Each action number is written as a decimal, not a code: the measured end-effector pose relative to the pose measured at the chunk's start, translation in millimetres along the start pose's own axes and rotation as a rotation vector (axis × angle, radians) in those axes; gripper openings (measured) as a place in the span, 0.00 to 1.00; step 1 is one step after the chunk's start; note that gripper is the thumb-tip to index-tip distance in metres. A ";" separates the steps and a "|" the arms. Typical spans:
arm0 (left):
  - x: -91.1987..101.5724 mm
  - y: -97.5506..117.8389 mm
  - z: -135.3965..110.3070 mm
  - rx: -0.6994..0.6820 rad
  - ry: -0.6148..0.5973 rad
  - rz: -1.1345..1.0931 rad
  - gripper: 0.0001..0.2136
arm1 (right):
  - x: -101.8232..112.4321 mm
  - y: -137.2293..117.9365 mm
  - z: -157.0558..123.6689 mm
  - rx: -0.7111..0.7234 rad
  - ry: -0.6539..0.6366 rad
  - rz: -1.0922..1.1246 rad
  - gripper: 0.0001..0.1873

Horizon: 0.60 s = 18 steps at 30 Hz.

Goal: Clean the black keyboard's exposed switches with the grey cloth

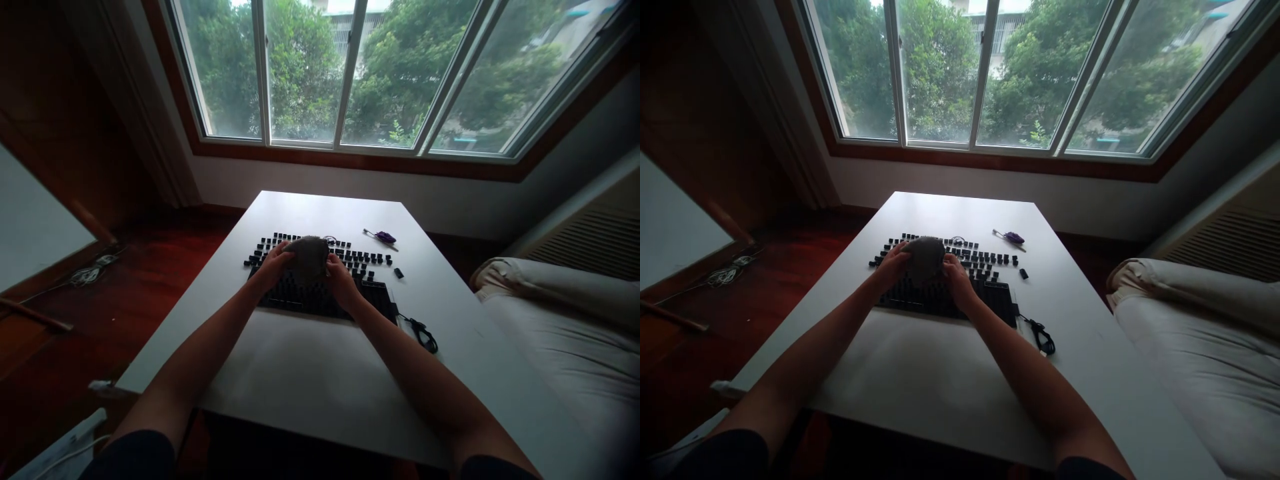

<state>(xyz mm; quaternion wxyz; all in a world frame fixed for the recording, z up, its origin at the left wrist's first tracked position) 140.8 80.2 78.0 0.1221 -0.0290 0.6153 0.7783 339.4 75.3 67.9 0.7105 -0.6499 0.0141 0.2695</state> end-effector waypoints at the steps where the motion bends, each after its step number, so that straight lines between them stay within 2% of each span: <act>1: -0.8 1.4 -0.6 0.011 -0.005 0.030 0.12 | 0.2 -3.5 -0.1 0.036 0.026 -0.047 0.17; 5: -5.7 9.3 -4.8 0.001 -0.052 0.174 0.11 | -6.4 -15.6 -0.4 0.155 -0.016 -0.237 0.27; 7: -7.8 10.9 -6.6 -0.020 -0.057 0.176 0.11 | -8.8 -15.0 -0.1 0.160 -0.037 -0.253 0.23; 10: -8.4 8.4 -8.2 -0.012 0.005 0.144 0.12 | -7.9 -7.0 0.8 0.108 0.012 -0.162 0.15; 13: -9.0 4.6 -9.5 0.016 0.066 0.090 0.15 | -9.0 -0.1 1.5 0.059 0.033 -0.019 0.17; 18: -13.6 4.3 -8.1 0.034 0.001 -0.018 0.20 | -12.3 -1.1 7.3 0.032 0.039 0.114 0.18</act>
Point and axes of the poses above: each hand's wrist, its own z-axis towards the middle knuckle, its own x-axis out of the back of the hand, y = z × x, the point moved 4 cm from there along z, towards the middle knuckle, and after that the axes turned 4 degrees about z, right-handed, at the moved point
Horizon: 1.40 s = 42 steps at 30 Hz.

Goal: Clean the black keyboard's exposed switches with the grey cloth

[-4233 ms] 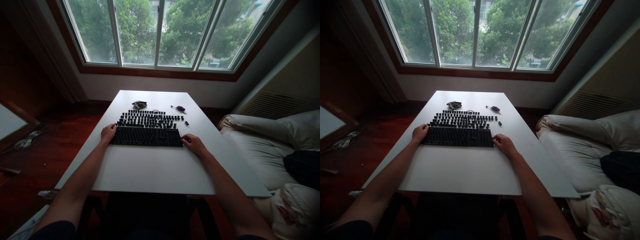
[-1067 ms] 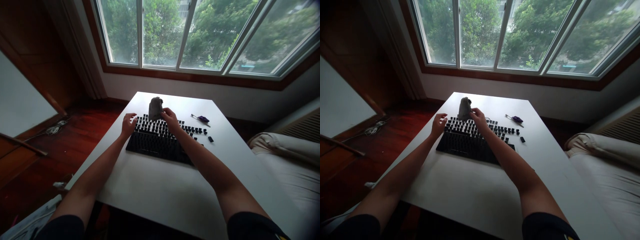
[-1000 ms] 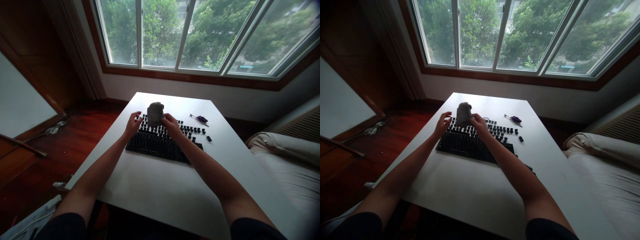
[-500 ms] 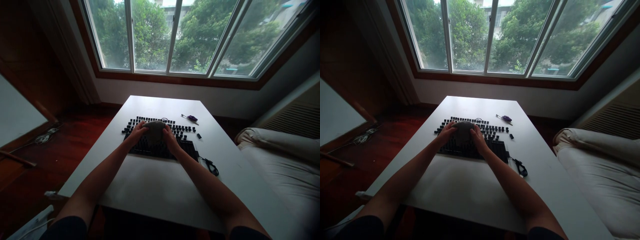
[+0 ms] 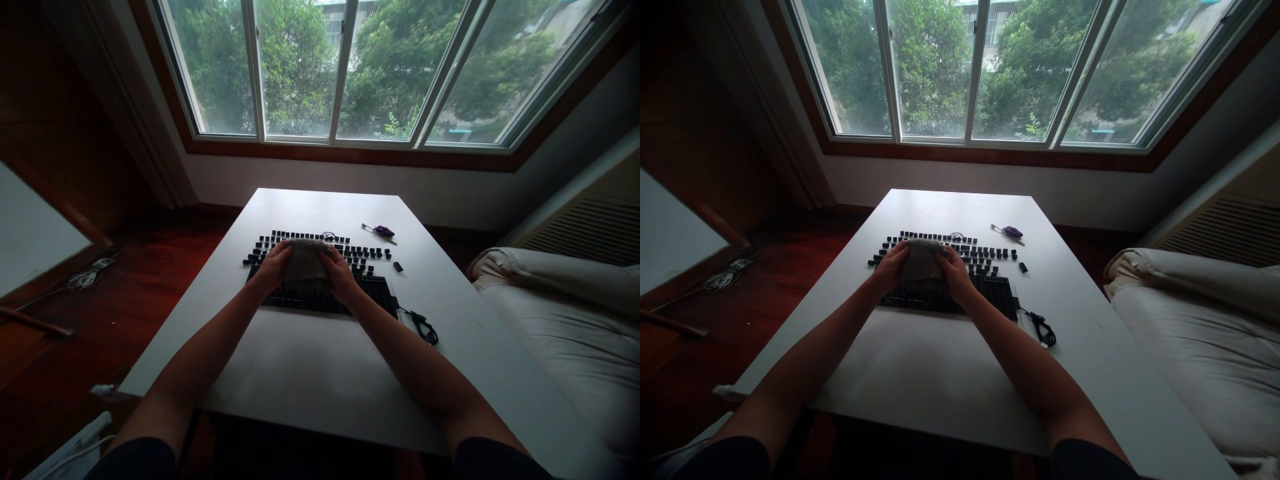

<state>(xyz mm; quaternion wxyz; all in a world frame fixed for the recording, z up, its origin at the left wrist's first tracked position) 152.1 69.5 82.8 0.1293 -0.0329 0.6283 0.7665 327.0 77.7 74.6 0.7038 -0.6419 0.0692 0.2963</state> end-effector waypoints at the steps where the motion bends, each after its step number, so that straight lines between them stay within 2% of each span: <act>1: -1.0 -0.3 1.0 0.005 -0.018 -0.005 0.20 | -1.1 0.5 2.1 -0.021 -0.011 0.008 0.18; 4: -2.8 -1.7 4.5 0.003 -0.020 0.029 0.20 | -7.0 4.9 8.0 -0.082 -0.071 0.004 0.20; 7: -2.6 0.3 6.8 -0.061 0.012 0.138 0.19 | -15.3 8.5 11.3 -0.083 -0.106 -0.023 0.21; 10: 1.4 9.1 6.0 -0.214 0.026 0.389 0.16 | -24.5 7.8 11.7 -0.065 -0.099 -0.039 0.21; 13: 14.6 17.3 0.7 -0.353 0.093 0.674 0.16 | -33.5 6.8 14.4 -0.078 -0.158 -0.101 0.24; 16: 41.3 17.9 -8.4 -0.369 0.200 0.825 0.15 | -34.8 11.2 25.1 -0.063 -0.225 -0.235 0.25; 17: 54.8 16.7 -12.3 -0.340 0.279 0.851 0.14 | -33.2 14.2 30.2 -0.048 -0.229 -0.304 0.24; 19: 84.7 11.8 -20.3 -0.229 0.431 0.955 0.13 | -31.1 20.8 40.2 0.007 -0.242 -0.494 0.19; 22: 126.3 0.3 -29.9 0.029 0.525 1.237 0.10 | -39.7 27.9 49.3 0.179 -0.319 -0.839 0.14; 24: 148.0 -10.1 -34.8 0.249 0.486 1.341 0.10 | -53.1 32.3 51.0 0.275 -0.384 -1.033 0.13; 27: 165.5 -19.5 -40.1 0.370 0.377 1.414 0.12 | -78.1 43.1 53.5 0.303 -0.497 -1.260 0.14; 32: 181.5 -23.2 -45.0 0.269 0.236 1.368 0.15 | -120.5 71.1 69.0 0.305 -0.595 -1.503 0.25; 35: 189.8 -25.7 -46.8 0.247 0.211 1.336 0.15 | -140.1 88.1 77.3 0.306 -0.628 -1.604 0.20; 38: 189.7 -29.7 -47.8 0.217 0.187 1.359 0.15 | -149.0 96.5 78.6 0.305 -0.643 -1.682 0.14; 42: 185.4 -33.9 -49.0 0.162 0.159 1.400 0.16 | -148.8 97.3 76.9 0.287 -0.699 -1.712 0.12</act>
Point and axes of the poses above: each hand's wrist, its own z-axis towards the middle knuckle, its own x-axis out of the back of the hand, y = z × x, the point moved 4 cm from there along z, towards the middle knuckle, and after that the axes turned 4 degrees about z, right-handed, at the moved point
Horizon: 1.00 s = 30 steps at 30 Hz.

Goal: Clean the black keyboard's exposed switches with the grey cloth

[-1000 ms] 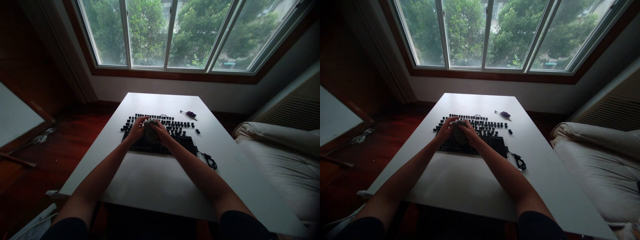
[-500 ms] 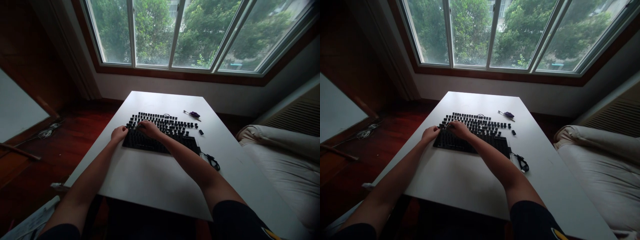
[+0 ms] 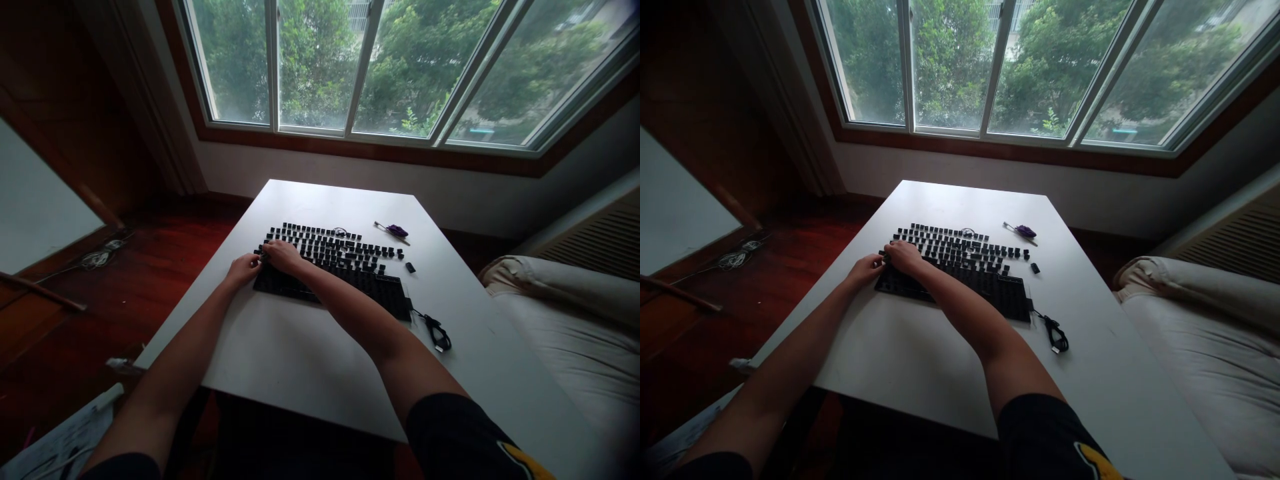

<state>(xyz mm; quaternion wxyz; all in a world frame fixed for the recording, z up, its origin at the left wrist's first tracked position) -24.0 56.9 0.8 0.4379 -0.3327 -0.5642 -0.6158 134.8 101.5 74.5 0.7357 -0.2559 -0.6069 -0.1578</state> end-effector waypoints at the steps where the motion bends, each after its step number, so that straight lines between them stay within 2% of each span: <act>1: -0.6 0.0 -0.1 -0.007 -0.001 0.002 0.17 | 0.4 1.2 -0.7 0.008 -0.015 0.000 0.13; 9: 0.4 -5.4 1.5 -0.040 -0.045 -0.068 0.22 | 10.3 21.2 -16.3 0.039 -0.085 -0.037 0.14; 16: 2.3 -4.3 -2.0 -0.026 -0.067 -0.115 0.22 | 20.6 57.9 -53.4 -0.027 -0.156 -0.047 0.14; 23: 1.5 -5.8 -0.3 -0.026 -0.093 -0.152 0.23 | 42.7 91.4 -88.2 -0.106 -0.252 -0.039 0.12; 26: -0.4 -8.6 0.8 -0.030 -0.097 -0.166 0.24 | 47.8 88.2 -85.5 -0.127 -0.279 -0.071 0.08; 30: 0.1 -5.8 -0.7 -0.039 -0.096 -0.178 0.26 | 46.3 57.5 -64.0 -0.093 -0.108 -0.071 0.13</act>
Point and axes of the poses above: each hand's wrist, its own z-axis towards the middle knuckle, its own x-axis out of the back of the hand, y = z × x, the point moved 4 cm from there along z, towards the middle knuckle, and after that the axes turned 4 degrees about z, right-handed, at the moved point
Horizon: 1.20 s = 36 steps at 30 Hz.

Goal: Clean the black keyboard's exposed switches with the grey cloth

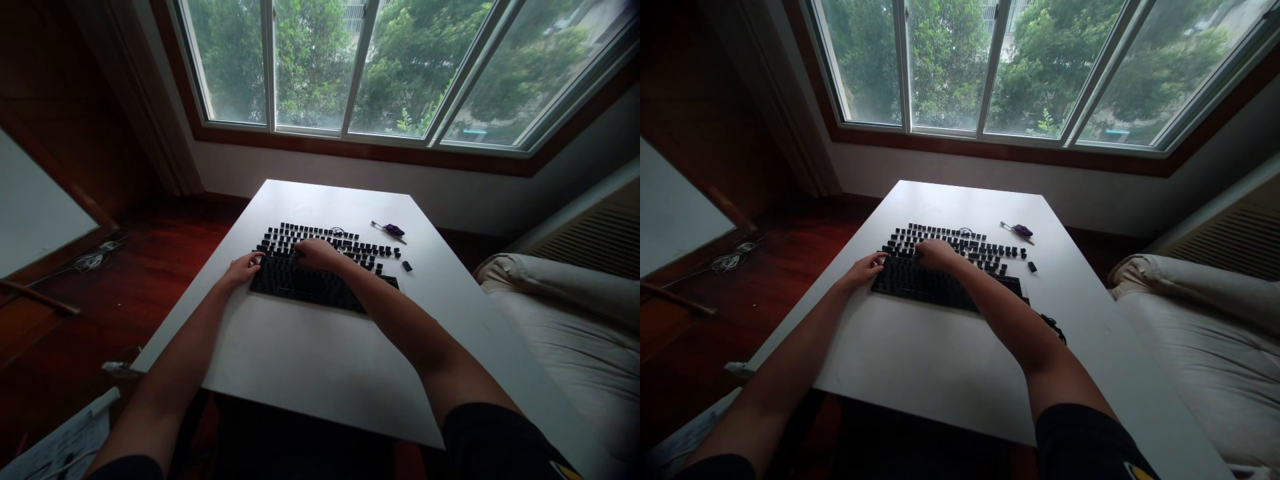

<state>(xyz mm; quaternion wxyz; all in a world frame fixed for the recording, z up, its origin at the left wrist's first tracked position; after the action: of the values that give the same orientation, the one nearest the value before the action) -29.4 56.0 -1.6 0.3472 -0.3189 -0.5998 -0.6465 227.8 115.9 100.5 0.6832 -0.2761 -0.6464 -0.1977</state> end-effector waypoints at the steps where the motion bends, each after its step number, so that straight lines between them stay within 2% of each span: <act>1: 0.7 2.2 -1.0 0.002 0.004 0.007 0.25 | -1.9 -12.2 6.0 0.030 0.035 0.018 0.14; 4: 4.0 10.9 -4.8 0.014 0.011 0.045 0.24 | -11.2 -48.0 24.1 0.096 0.126 0.061 0.15; 7: 7.7 21.3 -9.0 -0.010 0.009 0.102 0.25 | -23.0 -71.8 37.7 0.108 0.145 0.060 0.13; 9: 9.2 26.7 -11.0 -0.039 0.007 0.135 0.25 | -29.2 -77.9 41.6 0.102 0.134 0.055 0.13; 12: 8.8 28.5 -11.0 -0.048 0.011 0.151 0.26 | -32.9 -73.6 38.7 0.099 0.115 0.058 0.14; 16: 5.1 25.6 -7.4 -0.041 0.030 0.188 0.25 | -30.3 -48.8 21.8 0.091 0.058 0.038 0.15; 20: 1.3 27.6 -6.5 -0.041 0.063 0.211 0.24 | -24.2 -8.6 -6.7 0.071 -0.013 0.000 0.13; 27: -4.3 37.6 -8.6 -0.007 0.114 0.241 0.23 | -11.0 65.3 -78.4 -0.048 -0.130 0.053 0.12; 36: -7.6 38.1 -8.5 -0.032 0.143 0.255 0.23 | -6.6 140.3 -162.0 -0.249 -0.131 0.172 0.13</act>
<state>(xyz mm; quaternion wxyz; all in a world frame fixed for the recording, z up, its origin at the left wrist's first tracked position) 6.6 46.6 12.7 0.4631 -0.3511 -0.5179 -0.6277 440.7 120.7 74.9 0.6145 -0.4255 -0.6339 -0.1987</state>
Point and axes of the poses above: each hand's wrist, its own z-axis towards the middle knuckle, its own x-axis out of the back of the hand, y = z × x, the point moved 4 cm from there along z, towards the middle knuckle, and after that the axes turned 4 degrees about z, right-handed, at the moved point
